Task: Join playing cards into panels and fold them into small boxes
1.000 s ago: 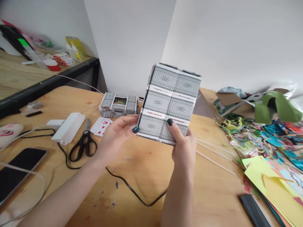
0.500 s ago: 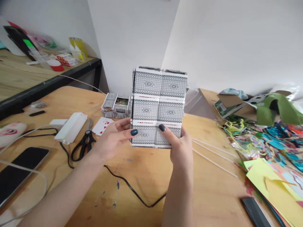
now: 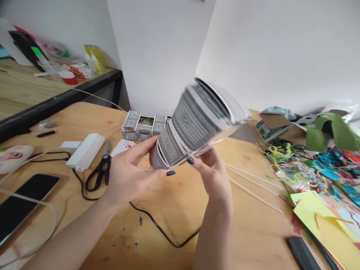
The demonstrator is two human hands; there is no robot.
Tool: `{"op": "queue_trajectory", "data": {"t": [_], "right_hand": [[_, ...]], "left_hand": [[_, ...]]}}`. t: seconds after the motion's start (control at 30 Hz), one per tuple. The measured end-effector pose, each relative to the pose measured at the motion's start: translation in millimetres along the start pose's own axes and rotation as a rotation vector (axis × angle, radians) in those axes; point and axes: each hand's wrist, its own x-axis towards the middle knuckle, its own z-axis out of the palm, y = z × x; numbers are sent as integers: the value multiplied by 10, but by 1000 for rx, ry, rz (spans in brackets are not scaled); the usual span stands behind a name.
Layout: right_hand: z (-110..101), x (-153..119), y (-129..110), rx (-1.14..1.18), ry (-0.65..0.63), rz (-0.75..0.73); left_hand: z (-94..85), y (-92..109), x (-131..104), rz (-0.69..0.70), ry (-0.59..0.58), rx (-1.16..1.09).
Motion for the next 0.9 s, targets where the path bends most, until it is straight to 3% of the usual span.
{"op": "queue_trajectory", "data": {"t": [0.13,0.37,0.57,0.73,0.8,0.9], "right_hand": [[9,29,36,-13,-38,11],[55,38,30,-85,10,-19],[184,57,13,-40,-16,-29],[220,17,46,-2,-13,101],[179,-6,41,-64,31,138],[70,-38,13,-193,179,76]], "left_hand": [[4,58,-48,118,47,235],[8,52,-49,89,62,144],[-64,23,13,71,-44,217],[-115,10,53,71,-24,152],[-131,31,58,95,-23,199],[-165,74,66,147,-69,345]]}}
